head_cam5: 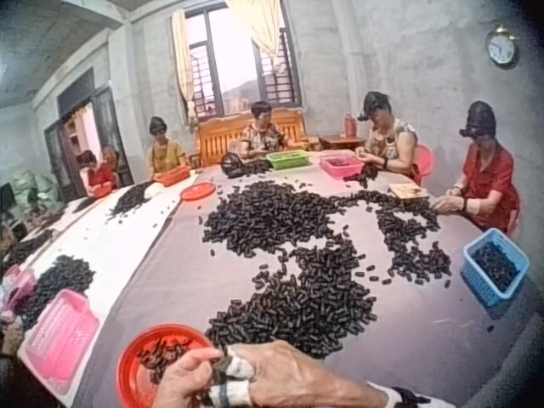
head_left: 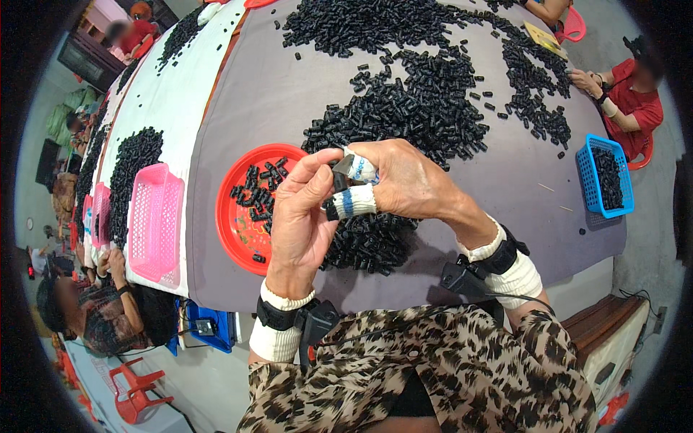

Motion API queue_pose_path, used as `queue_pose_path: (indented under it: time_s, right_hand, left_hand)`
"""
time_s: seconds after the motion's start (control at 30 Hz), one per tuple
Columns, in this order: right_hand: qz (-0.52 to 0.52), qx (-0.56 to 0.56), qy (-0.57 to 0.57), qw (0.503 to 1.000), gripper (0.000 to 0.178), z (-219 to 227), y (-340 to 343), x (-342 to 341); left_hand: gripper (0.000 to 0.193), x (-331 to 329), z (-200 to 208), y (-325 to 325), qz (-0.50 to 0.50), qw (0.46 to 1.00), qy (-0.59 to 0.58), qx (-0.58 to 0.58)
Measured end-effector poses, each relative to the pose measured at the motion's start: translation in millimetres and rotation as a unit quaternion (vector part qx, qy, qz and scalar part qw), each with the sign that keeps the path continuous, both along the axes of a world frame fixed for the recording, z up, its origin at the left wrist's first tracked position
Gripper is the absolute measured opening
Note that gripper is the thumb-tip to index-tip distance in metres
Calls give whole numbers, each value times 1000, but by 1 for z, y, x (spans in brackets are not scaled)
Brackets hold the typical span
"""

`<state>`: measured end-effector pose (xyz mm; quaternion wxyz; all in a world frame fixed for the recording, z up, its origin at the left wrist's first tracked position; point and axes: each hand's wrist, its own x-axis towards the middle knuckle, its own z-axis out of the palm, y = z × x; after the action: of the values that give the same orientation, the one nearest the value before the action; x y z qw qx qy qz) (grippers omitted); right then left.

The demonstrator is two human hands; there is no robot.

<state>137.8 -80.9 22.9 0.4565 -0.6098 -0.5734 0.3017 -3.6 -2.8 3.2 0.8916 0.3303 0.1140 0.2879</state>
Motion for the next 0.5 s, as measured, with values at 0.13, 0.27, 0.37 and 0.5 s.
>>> queue_pose_path:
  time_s: [0.13,0.27,0.37,0.5]
  right_hand:
    - [-1,8,-20,1000,42,-6,1,1]
    - [1,15,-28,999,39,-3,-1,0]
    - [4,26,-18,1000,36,0,-2,-2]
    - [8,10,-15,1000,34,-2,-3,-1]
  left_hand:
    - [22,0,-1,0,4,1000,12,18]
    - [22,-1,3,-2,12,999,21,36]
    - [22,-2,5,-2,18,998,24,53]
    - [22,-1,0,-1,34,996,33,77]
